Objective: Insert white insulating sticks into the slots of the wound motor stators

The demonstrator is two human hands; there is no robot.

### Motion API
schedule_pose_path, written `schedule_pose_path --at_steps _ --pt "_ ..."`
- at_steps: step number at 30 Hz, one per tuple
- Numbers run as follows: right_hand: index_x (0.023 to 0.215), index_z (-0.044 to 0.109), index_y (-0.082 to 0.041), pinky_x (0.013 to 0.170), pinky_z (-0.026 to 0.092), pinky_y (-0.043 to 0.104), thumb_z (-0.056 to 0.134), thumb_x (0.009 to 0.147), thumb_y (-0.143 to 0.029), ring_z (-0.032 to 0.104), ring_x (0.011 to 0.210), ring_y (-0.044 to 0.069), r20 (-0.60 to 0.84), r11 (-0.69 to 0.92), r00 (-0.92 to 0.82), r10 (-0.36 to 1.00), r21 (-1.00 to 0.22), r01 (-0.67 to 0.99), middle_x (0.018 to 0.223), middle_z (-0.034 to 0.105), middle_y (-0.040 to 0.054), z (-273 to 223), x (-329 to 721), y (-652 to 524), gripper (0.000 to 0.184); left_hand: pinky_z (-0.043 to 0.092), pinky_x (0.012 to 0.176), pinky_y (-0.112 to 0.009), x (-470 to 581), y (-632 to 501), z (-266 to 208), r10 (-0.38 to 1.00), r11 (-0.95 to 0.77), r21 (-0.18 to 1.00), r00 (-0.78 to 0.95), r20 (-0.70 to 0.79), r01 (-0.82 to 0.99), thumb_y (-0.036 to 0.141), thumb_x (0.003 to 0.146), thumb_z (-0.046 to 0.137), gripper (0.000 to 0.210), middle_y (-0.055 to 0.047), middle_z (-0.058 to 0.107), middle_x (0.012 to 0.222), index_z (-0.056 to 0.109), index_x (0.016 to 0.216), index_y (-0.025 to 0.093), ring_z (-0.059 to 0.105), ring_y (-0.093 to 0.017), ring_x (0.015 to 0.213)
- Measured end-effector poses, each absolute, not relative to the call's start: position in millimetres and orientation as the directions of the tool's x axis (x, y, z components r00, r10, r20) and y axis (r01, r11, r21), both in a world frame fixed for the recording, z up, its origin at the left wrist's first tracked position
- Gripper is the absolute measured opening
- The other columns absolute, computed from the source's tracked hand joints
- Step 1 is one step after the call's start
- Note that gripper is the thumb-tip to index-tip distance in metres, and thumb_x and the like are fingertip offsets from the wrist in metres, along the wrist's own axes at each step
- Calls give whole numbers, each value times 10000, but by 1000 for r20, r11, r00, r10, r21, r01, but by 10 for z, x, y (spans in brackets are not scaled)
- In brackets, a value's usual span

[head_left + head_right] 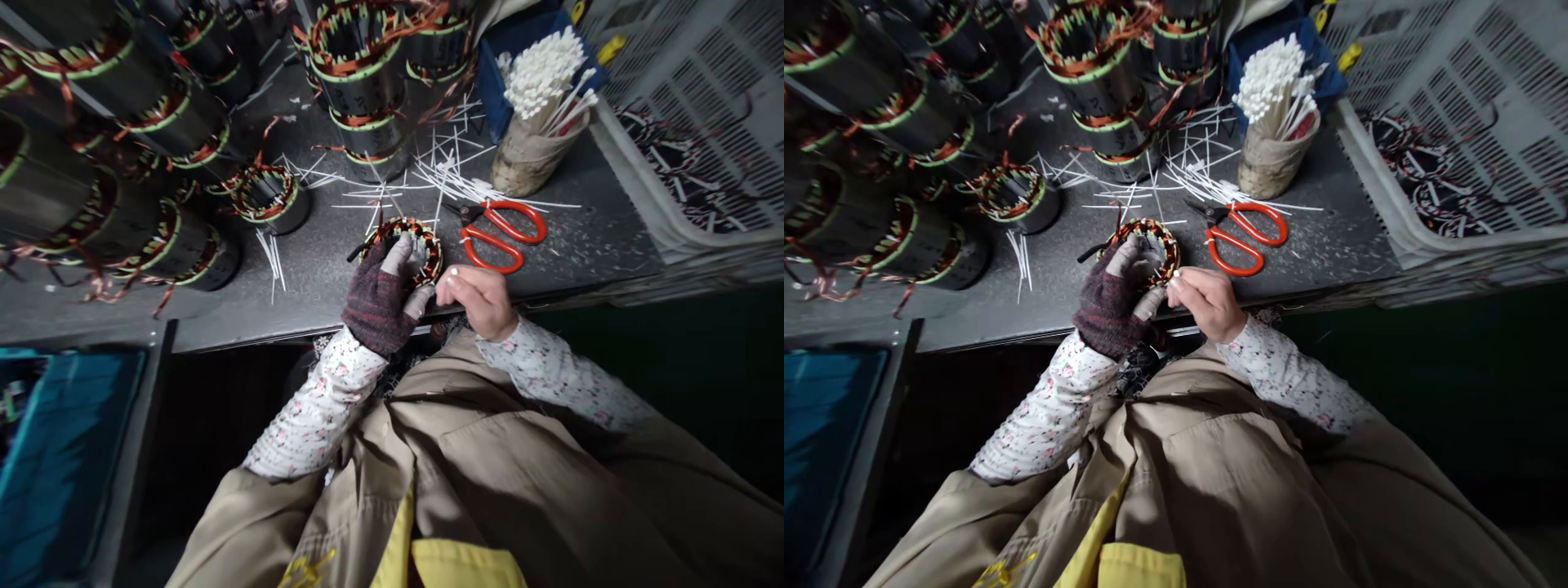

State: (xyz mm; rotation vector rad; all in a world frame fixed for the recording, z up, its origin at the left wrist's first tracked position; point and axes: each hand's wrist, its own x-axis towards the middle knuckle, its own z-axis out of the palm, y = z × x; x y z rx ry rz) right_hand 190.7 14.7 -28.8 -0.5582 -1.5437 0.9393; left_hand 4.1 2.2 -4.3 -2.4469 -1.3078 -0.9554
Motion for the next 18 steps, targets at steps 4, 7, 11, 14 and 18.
schedule_pose_path --at_steps 4,7,11,14,18 --pt "890 718 -170 662 519 283 662 976 -466 625 719 132 510 463 -294 808 -859 -219 986 697 84 -243 2196 22 313 481 1194 -443 85 -1 10 659 -606 97 430 618 789 381 1005 602 729 -192 615 1438 273 1604 126 625 -280 1329" --pt "1151 729 -210 518 467 255 761 807 -715 606 678 121 258 136 -402 878 -942 -308 1240 656 127 -265 2477 -43 612 468 1210 -447 102 2 47 645 -619 85 443 623 781 359 986 627 751 -185 608 1450 270 1608 136 603 -285 1363" --pt "1144 701 -189 412 344 230 682 784 -823 529 558 109 -25 -108 -297 955 -957 -268 1039 740 121 -310 2549 -24 730 463 1215 -457 97 8 51 645 -619 85 443 622 781 332 979 629 752 -209 581 1476 268 1607 128 556 -305 1420" --pt "966 697 -141 419 307 216 681 878 -640 438 472 69 -142 -156 -338 930 -988 -15 795 725 69 -297 2317 16 507 467 1211 -467 88 12 51 639 -623 58 465 613 780 335 988 589 742 -202 594 1469 250 1613 124 574 -299 1399" --pt "704 580 -161 408 285 197 634 894 -569 394 423 58 -145 -140 -385 911 -989 41 521 557 -12 -233 1954 111 453 475 1204 -453 71 25 53 614 -624 15 478 628 782 331 987 562 718 -197 633 1421 274 1604 103 611 -285 1347"
